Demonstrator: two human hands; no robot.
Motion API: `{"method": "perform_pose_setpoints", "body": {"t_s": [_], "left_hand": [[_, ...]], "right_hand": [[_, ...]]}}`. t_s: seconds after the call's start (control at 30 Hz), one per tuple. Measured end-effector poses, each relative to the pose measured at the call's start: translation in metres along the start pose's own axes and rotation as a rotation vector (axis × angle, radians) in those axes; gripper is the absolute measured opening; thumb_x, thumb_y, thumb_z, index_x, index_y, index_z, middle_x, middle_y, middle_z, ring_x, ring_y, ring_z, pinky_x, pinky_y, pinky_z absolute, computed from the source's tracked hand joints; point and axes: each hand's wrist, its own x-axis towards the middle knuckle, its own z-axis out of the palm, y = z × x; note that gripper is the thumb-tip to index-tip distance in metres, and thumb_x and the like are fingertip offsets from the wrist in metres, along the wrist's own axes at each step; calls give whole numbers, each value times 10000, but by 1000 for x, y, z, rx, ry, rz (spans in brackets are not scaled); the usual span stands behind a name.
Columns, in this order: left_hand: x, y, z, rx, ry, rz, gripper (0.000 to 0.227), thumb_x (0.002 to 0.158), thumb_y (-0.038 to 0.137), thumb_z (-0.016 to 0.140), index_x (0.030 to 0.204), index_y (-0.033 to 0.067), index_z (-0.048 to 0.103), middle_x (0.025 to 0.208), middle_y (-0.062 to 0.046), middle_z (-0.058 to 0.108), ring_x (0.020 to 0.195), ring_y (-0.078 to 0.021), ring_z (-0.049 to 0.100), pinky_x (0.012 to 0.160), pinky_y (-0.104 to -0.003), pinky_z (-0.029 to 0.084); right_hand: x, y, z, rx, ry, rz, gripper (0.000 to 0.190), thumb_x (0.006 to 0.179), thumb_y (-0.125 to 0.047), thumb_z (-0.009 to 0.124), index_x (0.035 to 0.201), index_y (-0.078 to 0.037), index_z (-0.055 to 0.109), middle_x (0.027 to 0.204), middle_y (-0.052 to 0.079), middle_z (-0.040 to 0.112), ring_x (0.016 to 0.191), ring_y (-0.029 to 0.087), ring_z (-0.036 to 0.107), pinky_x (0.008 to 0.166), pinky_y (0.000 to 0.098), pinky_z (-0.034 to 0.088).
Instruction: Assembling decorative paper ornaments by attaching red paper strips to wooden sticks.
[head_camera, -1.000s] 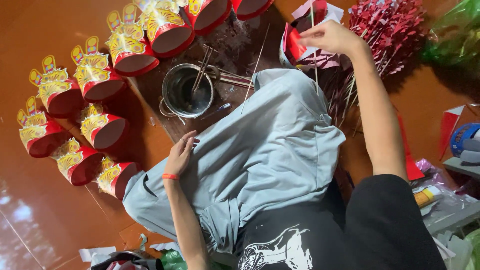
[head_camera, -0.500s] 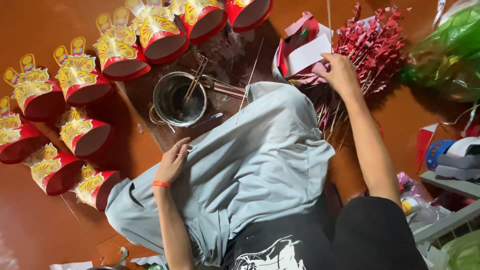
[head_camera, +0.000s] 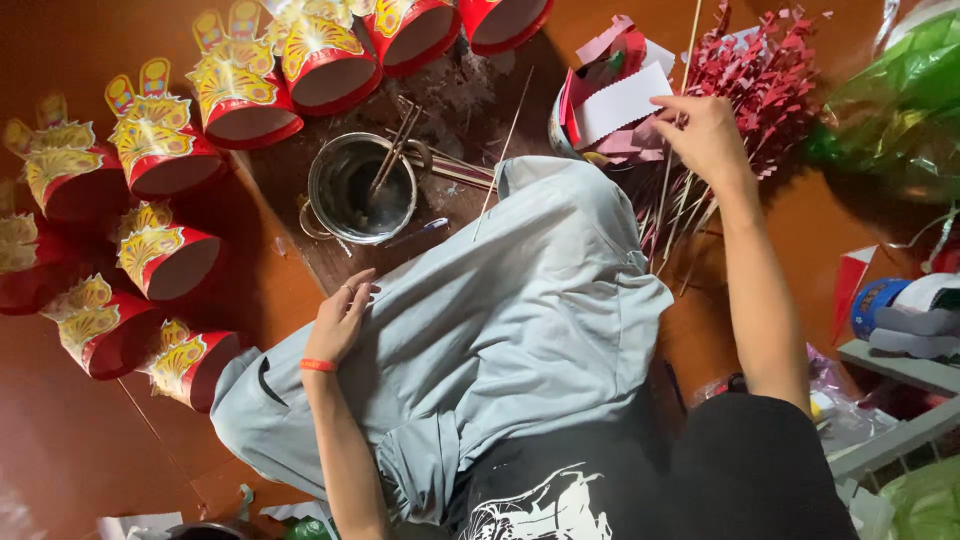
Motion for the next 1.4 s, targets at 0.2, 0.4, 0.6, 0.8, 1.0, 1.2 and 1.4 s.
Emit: {"method": "perform_pose_setpoints", "body": {"t_s": [0.2, 0.4, 0.6, 0.8, 1.0, 1.2, 1.4], "left_hand": [[-12, 25, 1, 6, 36, 48, 392, 1064, 256, 517, 1382, 44, 603, 1093, -71, 746, 993, -138, 677, 876, -286, 532], [-34, 110, 11, 48, 155, 295, 297, 1066, 153, 555, 1305, 13, 663, 1144, -94, 761, 1059, -150, 705, 914, -287, 539], [-9, 194, 49, -159, 150, 436, 254, 1072, 96, 572, 1284, 6, 680, 1195, -81, 764, 1092, -136, 710, 943, -259, 553], [23, 211, 99, -418, 69, 515, 327, 975, 58, 689, 1283, -27, 620, 1181, -71, 719, 1075, -122, 690, 952, -267, 566], [24, 194, 109, -555, 77, 467, 164, 1015, 38, 696, 1144, -59, 726, 1088, -91, 766, 995, -115, 718, 938, -267, 584], [23, 194, 102, -569, 92, 517, 146, 997, 13, 682, 1119, -62, 710, 1117, -82, 752, 992, -117, 721, 932, -263, 585], [55, 187, 109, -606, 86, 439, 128, 1010, 12, 672, 1102, -62, 722, 1015, -74, 761, 931, -104, 715, 847, -233, 575]], "right_hand": [[-10, -24, -38, 4, 129, -110, 347, 1009, -85, 764, 1352, -43, 735, 1154, 144, 760, 984, 229, 745, 921, 335, 566], [-20, -111, -61, 116, 206, -241, 378, 1024, -7, 750, 1396, 5, 690, 1217, 147, 768, 1159, 236, 737, 1037, 376, 558], [-14, -214, -41, 446, -17, -380, 367, 1013, -5, 709, 1373, -35, 642, 1109, 100, 770, 967, 149, 776, 841, 291, 596], [-19, -258, -25, 444, 6, -605, 430, 962, 20, 745, 1378, -34, 651, 1101, 106, 776, 1005, 193, 770, 903, 312, 595], [-27, -248, -21, 466, -8, -549, 430, 959, 13, 748, 1377, -30, 653, 1088, 95, 774, 994, 182, 762, 895, 307, 591], [-32, -219, -21, 591, 28, -362, 385, 1011, 38, 708, 1389, -4, 648, 1098, 113, 761, 976, 165, 760, 879, 283, 607], [-50, -159, -41, 836, 332, -199, 340, 1107, 35, 678, 1442, 15, 625, 1097, 93, 714, 936, 171, 739, 870, 287, 621]]}}
